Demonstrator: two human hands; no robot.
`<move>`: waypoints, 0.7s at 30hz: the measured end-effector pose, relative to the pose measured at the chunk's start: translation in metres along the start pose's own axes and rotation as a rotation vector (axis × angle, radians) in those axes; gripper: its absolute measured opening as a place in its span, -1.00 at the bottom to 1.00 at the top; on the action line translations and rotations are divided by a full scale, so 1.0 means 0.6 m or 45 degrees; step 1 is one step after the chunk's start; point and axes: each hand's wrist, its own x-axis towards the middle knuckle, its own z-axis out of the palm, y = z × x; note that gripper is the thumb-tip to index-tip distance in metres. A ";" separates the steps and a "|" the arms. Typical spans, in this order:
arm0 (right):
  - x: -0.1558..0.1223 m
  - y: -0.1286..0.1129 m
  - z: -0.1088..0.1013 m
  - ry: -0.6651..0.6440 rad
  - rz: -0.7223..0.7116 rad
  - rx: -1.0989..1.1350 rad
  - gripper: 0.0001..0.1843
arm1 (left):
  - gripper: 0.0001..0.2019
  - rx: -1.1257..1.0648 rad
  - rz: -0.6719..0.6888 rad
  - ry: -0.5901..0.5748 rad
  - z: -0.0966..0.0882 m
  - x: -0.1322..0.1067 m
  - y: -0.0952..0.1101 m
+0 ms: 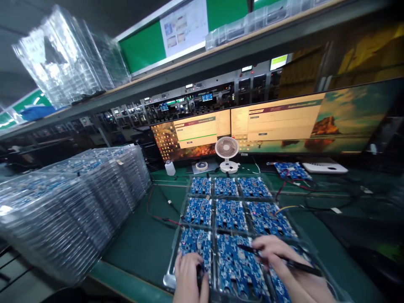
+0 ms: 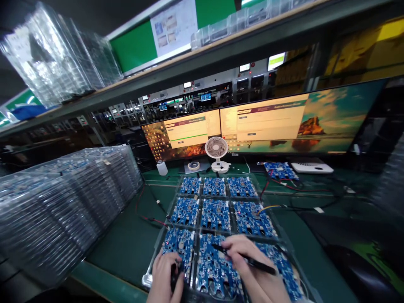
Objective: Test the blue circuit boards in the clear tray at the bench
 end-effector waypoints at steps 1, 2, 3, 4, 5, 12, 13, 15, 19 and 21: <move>0.011 -0.007 0.021 -0.040 0.022 0.077 -0.71 | -0.83 0.135 0.055 0.149 0.008 0.001 -0.008; 0.022 -0.013 0.042 -0.100 0.036 0.121 -0.70 | -0.78 0.241 0.101 0.246 0.017 0.001 -0.015; 0.031 -0.018 0.062 -0.126 0.031 0.153 -0.73 | -0.75 0.304 0.127 0.277 0.025 0.000 -0.020; 0.039 -0.021 0.080 -0.138 0.025 0.178 -0.75 | -0.73 0.347 0.148 0.277 0.031 -0.001 -0.023; 0.046 -0.022 0.097 -0.167 0.018 0.195 -0.77 | -0.74 0.381 0.170 0.266 0.036 -0.003 -0.025; 0.076 0.019 0.180 -0.292 0.097 0.176 -0.75 | -0.83 0.463 0.146 0.219 0.042 -0.008 -0.028; 0.077 0.027 0.188 -0.300 0.118 0.173 -0.74 | -0.83 0.459 0.131 0.208 0.041 -0.008 -0.027; 0.076 0.039 0.202 -0.316 0.150 0.168 -0.70 | -0.82 0.459 0.134 0.184 0.037 -0.006 -0.025; 0.066 0.053 0.213 -0.332 0.177 0.149 -0.60 | -0.80 0.504 0.190 0.164 0.028 -0.002 -0.022; 0.062 0.056 0.213 -0.336 0.182 0.140 -0.58 | -0.80 0.520 0.213 0.146 0.024 -0.001 -0.020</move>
